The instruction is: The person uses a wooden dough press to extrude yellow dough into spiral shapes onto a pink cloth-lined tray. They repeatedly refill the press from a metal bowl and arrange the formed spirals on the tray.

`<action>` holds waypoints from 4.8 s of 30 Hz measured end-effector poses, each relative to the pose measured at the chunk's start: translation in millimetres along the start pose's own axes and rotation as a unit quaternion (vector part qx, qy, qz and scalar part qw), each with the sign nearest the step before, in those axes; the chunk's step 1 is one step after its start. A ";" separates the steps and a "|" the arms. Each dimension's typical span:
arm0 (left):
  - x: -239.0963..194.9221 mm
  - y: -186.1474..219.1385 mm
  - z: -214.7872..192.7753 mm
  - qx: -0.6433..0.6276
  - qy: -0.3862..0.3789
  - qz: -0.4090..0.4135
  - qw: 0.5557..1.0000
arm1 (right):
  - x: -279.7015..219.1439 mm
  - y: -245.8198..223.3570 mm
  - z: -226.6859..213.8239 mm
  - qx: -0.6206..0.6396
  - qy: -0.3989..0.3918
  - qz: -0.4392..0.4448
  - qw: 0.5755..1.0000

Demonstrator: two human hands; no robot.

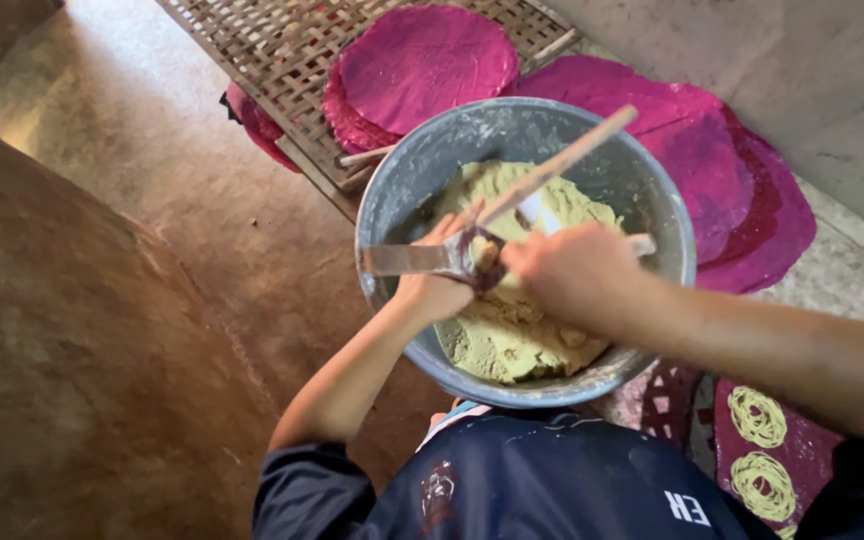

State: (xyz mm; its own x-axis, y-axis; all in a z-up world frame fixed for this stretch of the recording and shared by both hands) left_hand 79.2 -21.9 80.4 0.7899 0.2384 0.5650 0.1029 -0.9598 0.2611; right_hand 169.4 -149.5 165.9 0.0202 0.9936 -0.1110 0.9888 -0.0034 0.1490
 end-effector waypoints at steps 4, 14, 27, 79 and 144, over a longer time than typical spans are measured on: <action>-20.0 -23.3 -4.6 -0.217 -0.098 -0.152 0.959 | -19.5 -14.0 -26.0 0.049 0.059 -0.048 0.996; -1.9 -23.4 -17.1 -0.099 -0.074 -0.071 0.990 | -8.5 -22.1 -25.3 -0.082 0.086 0.003 0.993; -4.4 -50.8 -45.9 -0.067 0.145 -0.071 0.985 | -23.1 4.9 10.6 0.315 0.199 0.156 0.915; -7.6 363.1 151.2 -0.561 -0.512 0.217 0.613 | -518.8 -75.2 253.4 0.872 0.066 0.323 0.360; 49.9 364.4 258.7 -0.952 -0.285 -0.014 0.111 | -561.1 -9.0 248.9 0.801 -0.129 0.481 0.332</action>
State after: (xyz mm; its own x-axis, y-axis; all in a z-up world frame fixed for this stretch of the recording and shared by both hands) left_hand 312.5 -398.0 1.2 0.7714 -0.3317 0.5431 0.2244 0.9404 0.2556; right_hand 185.9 -735.0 -17.7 0.2490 0.4038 -0.8803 -0.6879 -0.5661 -0.4543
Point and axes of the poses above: each hand's wrist, its own x-axis towards the middle knuckle, its own z-axis out of the palm, y = z × x, the point moved 4 cm from there along x, towards the middle knuckle, and after that the axes turned 6 degrees about x, right-handed, at the moved point
